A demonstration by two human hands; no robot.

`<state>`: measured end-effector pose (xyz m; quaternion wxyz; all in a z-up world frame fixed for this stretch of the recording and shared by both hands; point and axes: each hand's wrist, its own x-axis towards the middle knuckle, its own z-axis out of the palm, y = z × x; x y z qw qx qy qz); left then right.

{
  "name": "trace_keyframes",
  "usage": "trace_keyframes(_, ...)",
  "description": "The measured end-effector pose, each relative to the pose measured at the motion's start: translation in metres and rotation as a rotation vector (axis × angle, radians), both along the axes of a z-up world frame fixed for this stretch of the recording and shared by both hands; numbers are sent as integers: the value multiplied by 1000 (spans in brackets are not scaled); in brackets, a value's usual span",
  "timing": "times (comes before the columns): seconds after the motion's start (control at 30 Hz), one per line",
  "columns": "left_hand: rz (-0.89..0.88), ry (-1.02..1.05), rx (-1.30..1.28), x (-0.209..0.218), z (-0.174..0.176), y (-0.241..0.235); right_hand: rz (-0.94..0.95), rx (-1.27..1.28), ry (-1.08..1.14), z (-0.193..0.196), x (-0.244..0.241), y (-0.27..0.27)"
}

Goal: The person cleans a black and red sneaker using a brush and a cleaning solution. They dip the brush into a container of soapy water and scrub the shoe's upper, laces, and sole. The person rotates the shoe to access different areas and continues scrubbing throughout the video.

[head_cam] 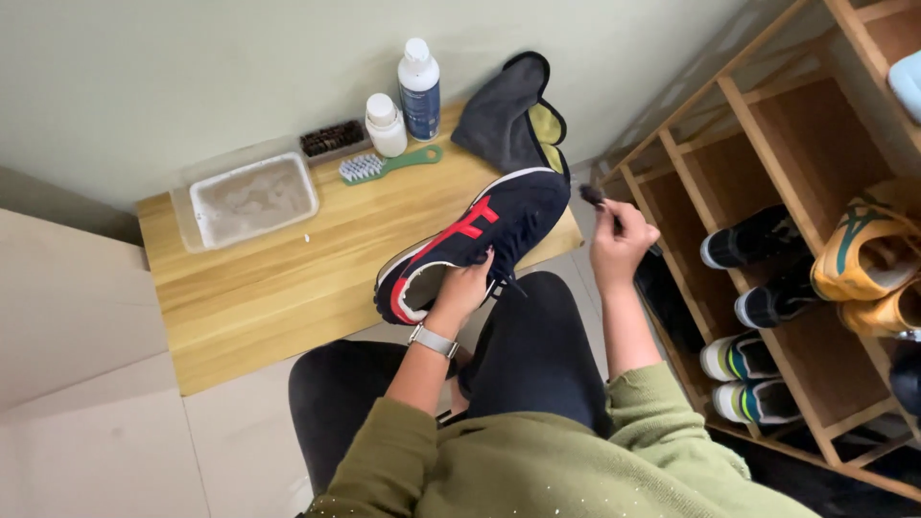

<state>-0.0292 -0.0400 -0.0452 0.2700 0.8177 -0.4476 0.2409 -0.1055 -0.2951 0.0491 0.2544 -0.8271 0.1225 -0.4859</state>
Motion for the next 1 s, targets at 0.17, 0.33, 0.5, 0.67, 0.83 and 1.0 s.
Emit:
trace_keyframes(0.17,12,27,53,-9,-2,1,82,-46,47,8,1,26)
trace_keyframes(0.33,28,41,16,-21,5,-2,-1,-66,42,19,4,29)
trace_keyframes(0.5,42,74,-26,-42,12,-6,98,-50,-4,12,7,41)
trace_keyframes(0.67,67,97,-68,-44,21,-6,156,-179,80,7,6,35)
trace_keyframes(0.83,89,123,-118,-48,32,-10,146,-278,124,19,0,38)
trace_keyframes(1.0,114,161,-164,-48,41,-10,204,-321,90,34,1,27)
